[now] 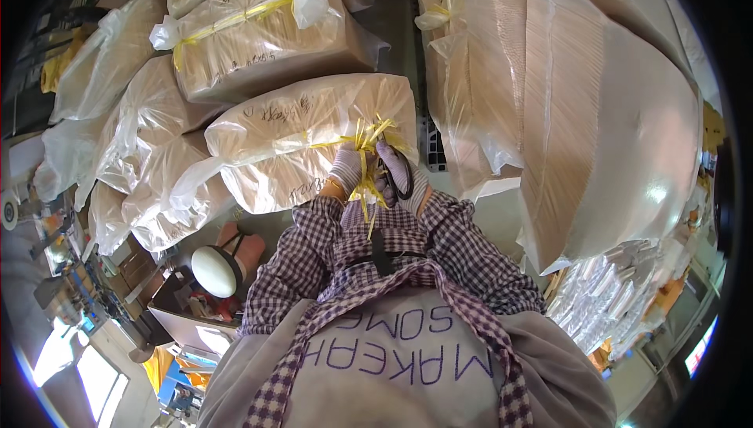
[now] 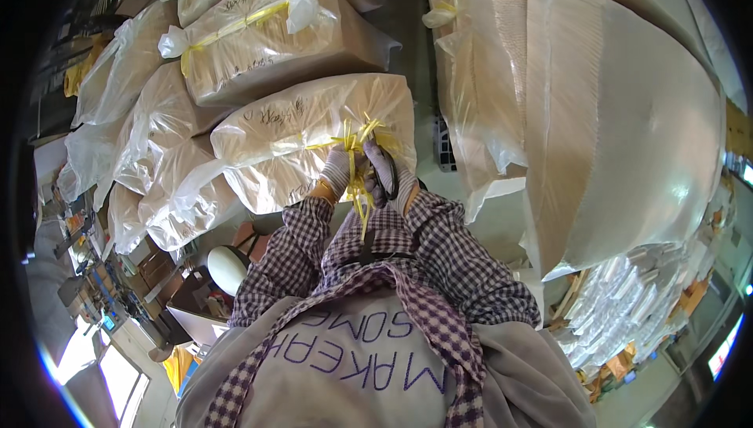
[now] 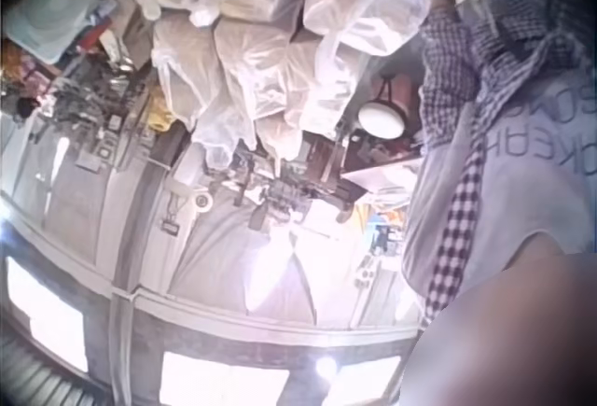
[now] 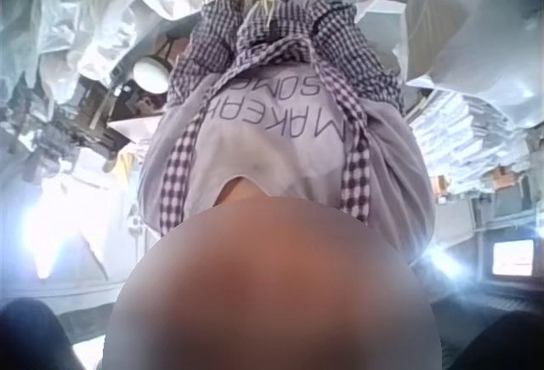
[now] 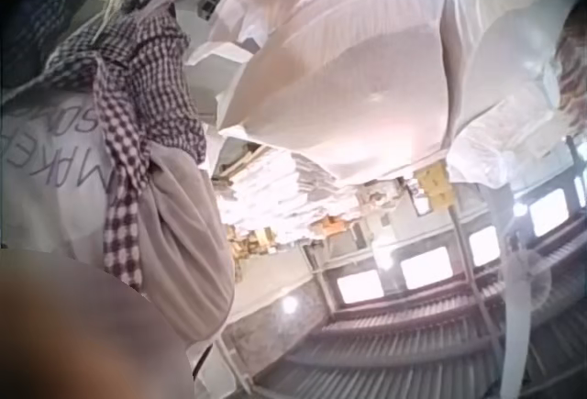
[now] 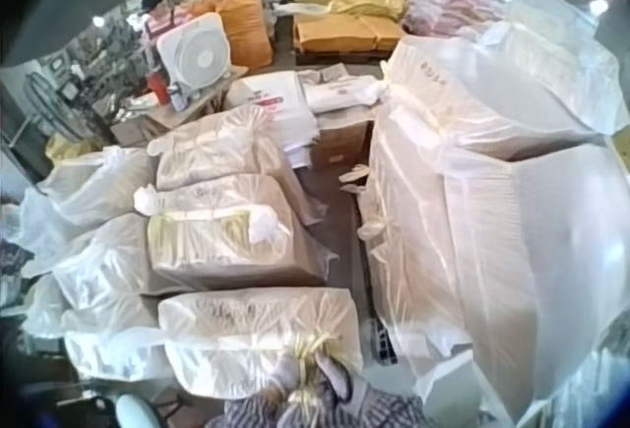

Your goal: Unpacking bundles of wooden sticks by cutting the plastic packaging with scissors.

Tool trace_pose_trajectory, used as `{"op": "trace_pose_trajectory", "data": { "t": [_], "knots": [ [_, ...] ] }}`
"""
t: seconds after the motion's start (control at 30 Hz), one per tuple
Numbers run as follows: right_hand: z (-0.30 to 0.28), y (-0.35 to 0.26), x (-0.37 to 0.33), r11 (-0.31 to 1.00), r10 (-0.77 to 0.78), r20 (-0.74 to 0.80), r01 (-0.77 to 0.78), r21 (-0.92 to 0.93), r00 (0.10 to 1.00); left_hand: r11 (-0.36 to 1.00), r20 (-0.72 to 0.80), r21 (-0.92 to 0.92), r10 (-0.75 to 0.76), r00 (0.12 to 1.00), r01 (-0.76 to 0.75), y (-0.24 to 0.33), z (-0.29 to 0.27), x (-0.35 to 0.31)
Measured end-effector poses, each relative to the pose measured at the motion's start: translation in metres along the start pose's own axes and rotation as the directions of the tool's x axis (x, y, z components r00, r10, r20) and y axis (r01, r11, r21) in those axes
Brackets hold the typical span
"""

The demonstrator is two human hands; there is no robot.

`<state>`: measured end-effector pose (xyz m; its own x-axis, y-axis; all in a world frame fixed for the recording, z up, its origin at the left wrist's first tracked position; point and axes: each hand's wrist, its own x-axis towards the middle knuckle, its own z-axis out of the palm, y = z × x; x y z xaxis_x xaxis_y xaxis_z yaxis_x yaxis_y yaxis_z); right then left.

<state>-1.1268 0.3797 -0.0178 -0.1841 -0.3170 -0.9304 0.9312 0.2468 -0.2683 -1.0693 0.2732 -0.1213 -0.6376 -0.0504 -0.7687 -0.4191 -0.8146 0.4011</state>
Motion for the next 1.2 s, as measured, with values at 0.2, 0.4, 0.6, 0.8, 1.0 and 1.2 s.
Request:
{"op": "trace_pose_trajectory", "data": {
  "t": [0.2, 0.4, 0.6, 0.8, 1.0, 1.2],
  "knots": [
    [-0.006, 0.002, -0.006, 0.994, 0.061, 0.057, -0.055, -0.099, 0.997, 0.456, 0.206, 0.850, 0.175, 0.963, -0.265, -0.019, -0.042, 0.016],
    [-0.046, 0.007, -0.038, 0.974, -0.034, 0.053, 0.045, -0.223, 0.998, -0.817, 0.551, 0.537, 0.148, 0.821, -0.213, 0.006, -0.015, -0.025],
    [-0.059, -0.042, -0.003, 0.909, -0.174, -0.132, 0.108, -0.402, 0.976, 0.543, -0.097, 0.836, 0.290, 0.952, -0.081, 0.018, -0.034, -0.039],
    [-0.029, -0.023, 0.057, 0.548, -0.097, 0.045, 0.091, -0.832, 0.994, 0.860, -0.198, 0.511, 0.105, 0.975, 0.011, 0.034, 0.015, -0.024],
    [-0.077, -0.027, 0.009, 0.860, -0.213, 0.130, 0.249, -0.445, 0.968, 0.937, -0.272, 0.299, -0.097, 0.957, 0.180, 0.032, 0.049, -0.020],
    [-0.087, -0.077, -0.020, 0.596, -0.252, 0.068, 0.210, -0.775, 0.965, 0.930, 0.109, 0.276, 0.221, 0.969, -0.243, 0.030, 0.024, -0.078]
  ]
}}
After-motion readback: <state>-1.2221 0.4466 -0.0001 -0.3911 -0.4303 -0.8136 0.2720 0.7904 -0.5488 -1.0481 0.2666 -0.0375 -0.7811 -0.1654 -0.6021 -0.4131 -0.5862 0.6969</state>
